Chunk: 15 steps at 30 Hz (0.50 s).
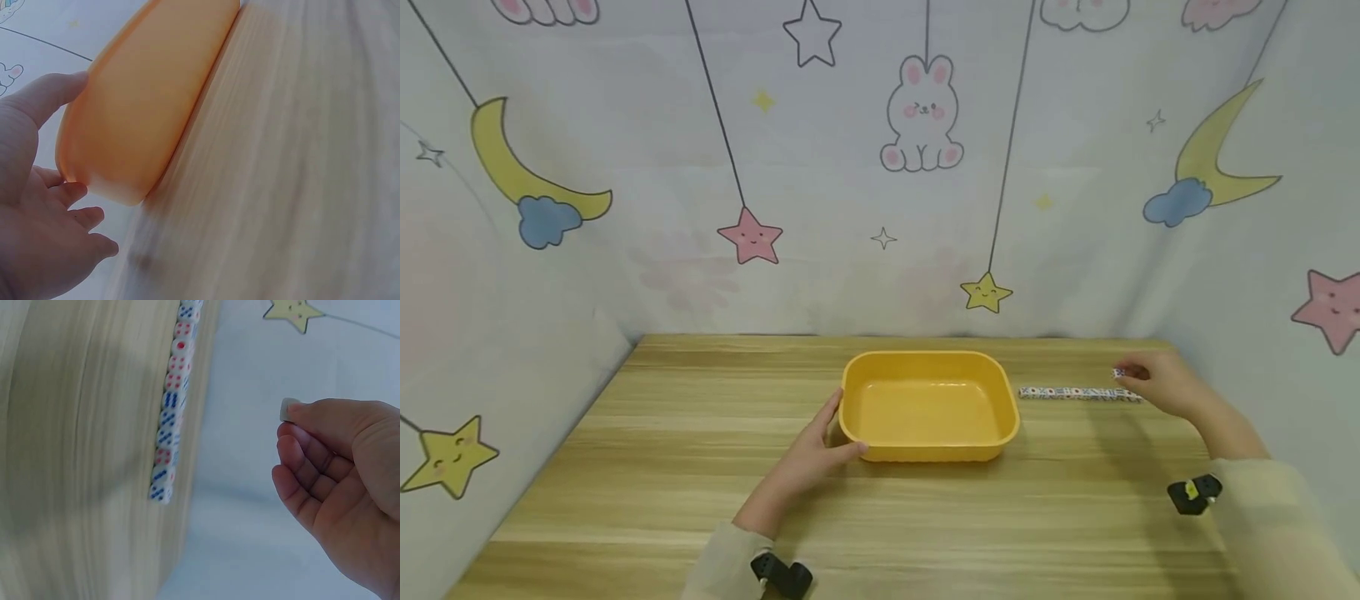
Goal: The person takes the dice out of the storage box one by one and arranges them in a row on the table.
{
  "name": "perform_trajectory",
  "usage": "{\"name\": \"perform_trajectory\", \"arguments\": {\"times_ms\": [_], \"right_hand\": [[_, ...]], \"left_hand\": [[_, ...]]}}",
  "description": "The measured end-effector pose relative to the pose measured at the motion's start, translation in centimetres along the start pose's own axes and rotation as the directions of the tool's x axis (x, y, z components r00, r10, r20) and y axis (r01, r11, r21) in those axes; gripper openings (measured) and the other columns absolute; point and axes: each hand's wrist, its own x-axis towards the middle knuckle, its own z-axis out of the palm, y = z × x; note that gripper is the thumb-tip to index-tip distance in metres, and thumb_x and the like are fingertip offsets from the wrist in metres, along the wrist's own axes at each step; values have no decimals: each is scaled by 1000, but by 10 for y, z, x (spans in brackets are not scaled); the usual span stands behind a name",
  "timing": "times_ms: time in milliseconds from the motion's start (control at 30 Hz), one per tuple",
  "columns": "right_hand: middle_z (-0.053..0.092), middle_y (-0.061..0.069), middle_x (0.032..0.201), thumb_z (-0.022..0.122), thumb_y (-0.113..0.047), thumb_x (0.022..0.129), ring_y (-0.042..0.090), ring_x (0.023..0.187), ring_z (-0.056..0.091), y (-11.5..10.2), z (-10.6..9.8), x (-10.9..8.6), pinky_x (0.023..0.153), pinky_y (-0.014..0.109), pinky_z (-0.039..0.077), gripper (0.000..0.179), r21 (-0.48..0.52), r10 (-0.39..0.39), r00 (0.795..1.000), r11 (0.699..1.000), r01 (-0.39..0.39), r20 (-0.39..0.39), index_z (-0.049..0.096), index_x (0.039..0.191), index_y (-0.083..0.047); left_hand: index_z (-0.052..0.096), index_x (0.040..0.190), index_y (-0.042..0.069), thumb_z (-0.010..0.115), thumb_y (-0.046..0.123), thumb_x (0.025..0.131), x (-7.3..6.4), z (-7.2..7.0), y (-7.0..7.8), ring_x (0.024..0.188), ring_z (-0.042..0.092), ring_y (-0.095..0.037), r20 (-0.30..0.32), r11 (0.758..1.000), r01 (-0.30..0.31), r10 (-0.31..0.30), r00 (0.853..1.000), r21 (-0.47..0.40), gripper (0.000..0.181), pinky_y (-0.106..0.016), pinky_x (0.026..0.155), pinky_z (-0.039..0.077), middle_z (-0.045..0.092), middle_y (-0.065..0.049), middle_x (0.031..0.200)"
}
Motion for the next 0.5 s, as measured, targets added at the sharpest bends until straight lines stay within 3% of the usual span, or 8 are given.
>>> {"name": "perform_trajectory", "arguments": {"times_ms": [500], "right_hand": [[62, 33, 96, 57, -7, 92, 47, 88, 59, 70, 9, -12, 73, 54, 51, 33, -38, 140, 990, 990, -139, 35, 57, 110, 20]], "left_hand": [[14, 156, 18, 77, 27, 83, 0, -1, 0, 147, 6, -33, 4, 1000, 6, -6, 1000, -1, 97, -58, 116, 9, 13, -7, 161]]}}
